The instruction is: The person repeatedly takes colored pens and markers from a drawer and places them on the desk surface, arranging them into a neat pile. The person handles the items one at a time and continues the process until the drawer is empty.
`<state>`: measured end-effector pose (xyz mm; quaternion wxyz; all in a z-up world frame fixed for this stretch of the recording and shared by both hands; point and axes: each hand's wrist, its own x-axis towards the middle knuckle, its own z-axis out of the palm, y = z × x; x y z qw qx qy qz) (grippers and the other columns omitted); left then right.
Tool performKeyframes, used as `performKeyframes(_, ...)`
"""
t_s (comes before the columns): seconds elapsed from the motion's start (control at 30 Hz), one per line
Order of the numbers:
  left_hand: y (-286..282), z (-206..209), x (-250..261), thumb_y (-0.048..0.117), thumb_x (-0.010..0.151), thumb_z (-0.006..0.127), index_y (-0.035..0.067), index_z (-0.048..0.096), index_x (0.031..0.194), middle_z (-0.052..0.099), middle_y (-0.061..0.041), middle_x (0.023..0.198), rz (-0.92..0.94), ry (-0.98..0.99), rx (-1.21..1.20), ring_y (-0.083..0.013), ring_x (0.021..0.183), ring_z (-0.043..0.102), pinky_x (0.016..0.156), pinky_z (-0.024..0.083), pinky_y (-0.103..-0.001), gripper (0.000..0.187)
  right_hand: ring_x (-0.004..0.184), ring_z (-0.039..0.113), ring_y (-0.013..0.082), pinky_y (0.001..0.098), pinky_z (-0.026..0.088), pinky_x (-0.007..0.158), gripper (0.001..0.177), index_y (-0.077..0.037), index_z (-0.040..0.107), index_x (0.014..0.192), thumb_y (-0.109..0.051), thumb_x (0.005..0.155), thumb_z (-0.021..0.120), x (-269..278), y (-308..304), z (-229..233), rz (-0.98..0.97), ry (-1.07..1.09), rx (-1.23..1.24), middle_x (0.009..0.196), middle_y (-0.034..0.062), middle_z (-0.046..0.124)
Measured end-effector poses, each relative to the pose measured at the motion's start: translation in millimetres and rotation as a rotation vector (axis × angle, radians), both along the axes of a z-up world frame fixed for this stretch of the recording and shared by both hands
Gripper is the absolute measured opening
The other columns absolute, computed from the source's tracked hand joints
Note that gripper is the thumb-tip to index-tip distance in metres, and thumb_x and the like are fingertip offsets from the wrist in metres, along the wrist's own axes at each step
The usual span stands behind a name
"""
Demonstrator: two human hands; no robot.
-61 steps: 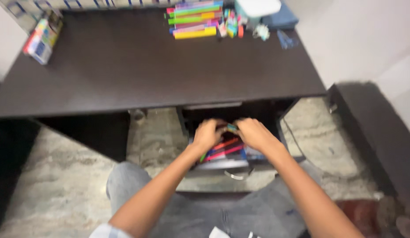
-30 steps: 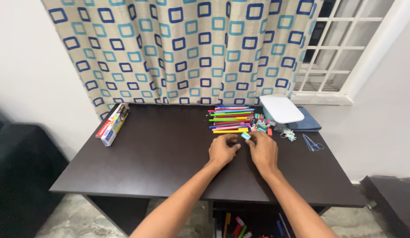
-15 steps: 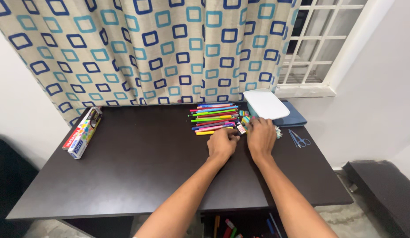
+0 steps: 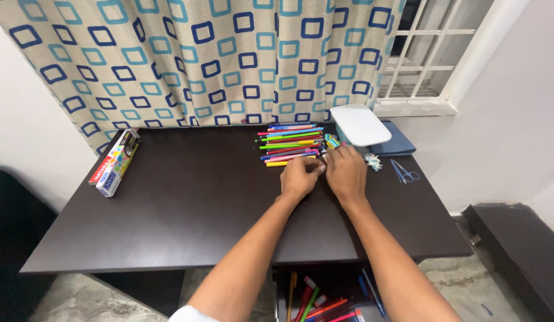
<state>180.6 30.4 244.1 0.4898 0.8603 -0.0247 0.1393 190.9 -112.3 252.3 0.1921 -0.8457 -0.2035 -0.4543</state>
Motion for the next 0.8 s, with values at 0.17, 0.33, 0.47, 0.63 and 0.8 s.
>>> performKeyframes(0.17, 5.6, -7.3, -6.0, 0.031, 0.080, 0.081, 0.017, 0.082, 0.099, 0.080, -0.003, 0.097, -0.082, -0.025, -0.003, -0.0197, 0.093, 0.076, 0.088, 0.056, -0.036, 0.024, 0.089, 0.064, 0.0325, 0.0444, 0.052, 0.078, 0.015, -0.002, 0.077, 0.100, -0.008, 0.089, 0.069, -27.4, 0.0, 2.9, 0.058, 0.047, -0.043, 0.089, 0.0135, 0.068)
performKeyframes(0.33, 7.9, -15.3, -22.5, 0.024, 0.082, 0.083, 0.009, 0.081, 0.098, 0.081, -0.007, 0.091, -0.273, -0.080, -0.053, -0.0158, 0.085, 0.077, 0.081, 0.058, -0.032, 0.022, 0.088, 0.064, 0.0314, 0.0434, 0.053, 0.079, 0.013, -0.001, 0.076, 0.099, -0.006, 0.089, 0.069, -67.6, -7.1, 7.0, 0.096, 0.035, -0.020, 0.089, 0.0120, 0.068)
performKeyframes(0.47, 11.4, -19.3, -55.0, 0.019, 0.086, 0.080, 0.004, 0.078, 0.101, 0.080, -0.008, 0.088, -0.372, -0.035, -0.135, -0.0132, 0.082, 0.075, 0.077, 0.059, -0.031, 0.020, 0.086, 0.064, 0.0310, 0.0431, 0.053, 0.077, 0.012, -0.002, 0.076, 0.095, -0.004, 0.086, 0.069, -101.2, -9.5, 11.4, 0.135, 0.050, -0.063, 0.087, 0.0110, 0.069)
performKeyframes(0.63, 19.8, -8.7, -112.4, 0.018, 0.085, 0.080, 0.006, 0.079, 0.103, 0.080, -0.009, 0.086, -0.341, -0.030, -0.057, -0.0151, 0.080, 0.076, 0.076, 0.059, -0.032, 0.021, 0.085, 0.063, 0.0294, 0.0417, 0.053, 0.077, 0.015, -0.001, 0.076, 0.098, -0.003, 0.085, 0.069, -148.3, -10.7, 14.6, 0.238, 0.073, -0.065, 0.087, 0.0092, 0.068)
performKeyframes(0.8, 14.7, 1.7, -172.9, 0.022, 0.082, 0.081, 0.009, 0.081, 0.099, 0.080, -0.010, 0.089, -0.349, -0.045, 0.025, -0.0203, 0.083, 0.079, 0.077, 0.060, -0.033, 0.021, 0.082, 0.062, 0.0279, 0.0405, 0.051, 0.073, 0.016, 0.001, 0.074, 0.100, -0.004, 0.085, 0.070, -207.8, -24.1, 8.3, 0.268, -0.031, -0.180, 0.084, 0.0088, 0.065)
